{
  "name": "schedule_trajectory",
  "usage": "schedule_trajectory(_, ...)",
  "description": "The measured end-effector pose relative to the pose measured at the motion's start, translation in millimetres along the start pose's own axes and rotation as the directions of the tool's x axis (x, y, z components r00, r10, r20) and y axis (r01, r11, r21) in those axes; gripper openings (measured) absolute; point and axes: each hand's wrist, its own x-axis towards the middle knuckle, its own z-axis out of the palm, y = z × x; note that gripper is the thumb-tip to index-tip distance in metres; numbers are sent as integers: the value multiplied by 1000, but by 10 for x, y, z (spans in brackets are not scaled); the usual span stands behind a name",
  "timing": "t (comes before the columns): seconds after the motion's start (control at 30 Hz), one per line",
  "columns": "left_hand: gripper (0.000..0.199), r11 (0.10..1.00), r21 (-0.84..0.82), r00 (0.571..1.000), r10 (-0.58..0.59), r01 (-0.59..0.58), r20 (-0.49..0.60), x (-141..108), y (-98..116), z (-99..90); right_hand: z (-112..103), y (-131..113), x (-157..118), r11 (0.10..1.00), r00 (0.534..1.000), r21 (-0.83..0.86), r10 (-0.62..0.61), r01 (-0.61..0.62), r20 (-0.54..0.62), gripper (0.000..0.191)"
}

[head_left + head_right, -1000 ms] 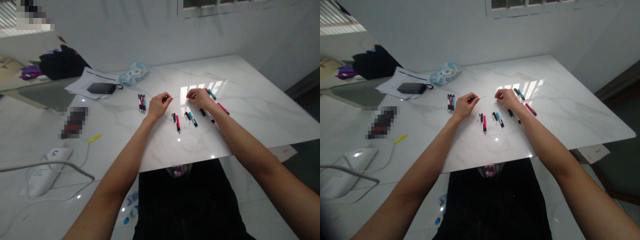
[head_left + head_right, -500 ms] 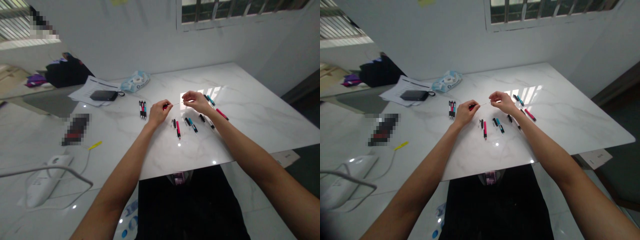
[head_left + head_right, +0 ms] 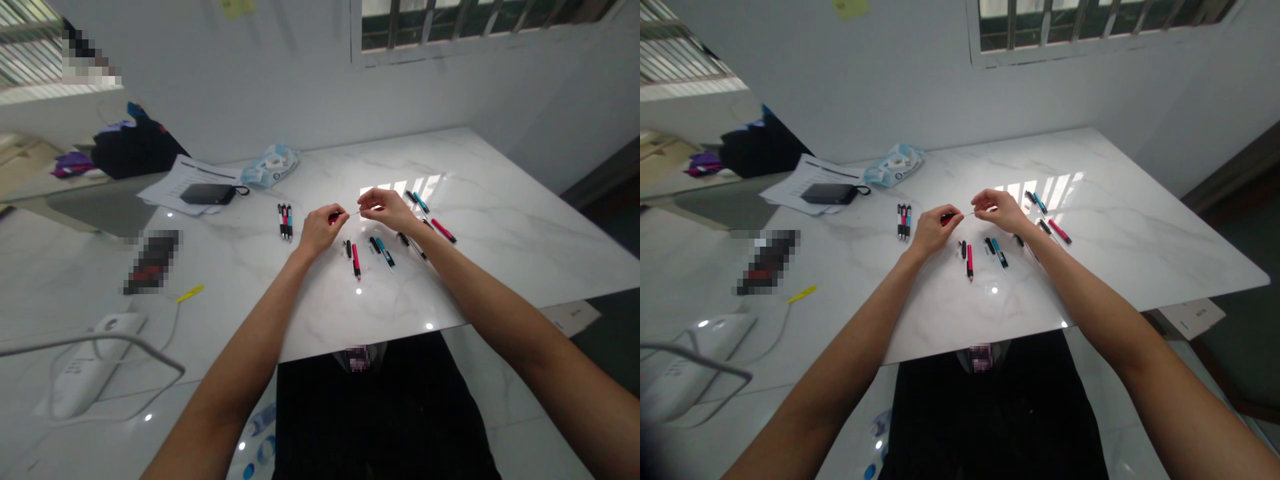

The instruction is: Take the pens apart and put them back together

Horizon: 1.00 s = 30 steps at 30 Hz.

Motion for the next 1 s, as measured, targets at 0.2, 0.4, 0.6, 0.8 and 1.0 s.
schedule_trajectory(0.2,32,983,-170,995,-51,65,81,14,23,42,30,-68,-11,999,1000,30,15,-15,-12,38)
schedule_trajectory(0.4,52,814,-541,976,-153,212,152,58,35,83,-48,-167,-21,987,999,155,-38,33,28,48)
schedule_trajectory(0.6,70,631,-688,932,-193,358,307,42,156,67,-22,-244,-56,986,990,161,-60,39,129,42)
schedule_trajectory(0.8,68,608,-699,919,-154,377,362,9,222,72,80,-296,-113,964,933,262,-60,-38,354,54)
schedule_trajectory(1.0,66,619,-707,923,-82,342,375,8,213,83,92,-174,-58,954,979,295,-3,-59,203,57)
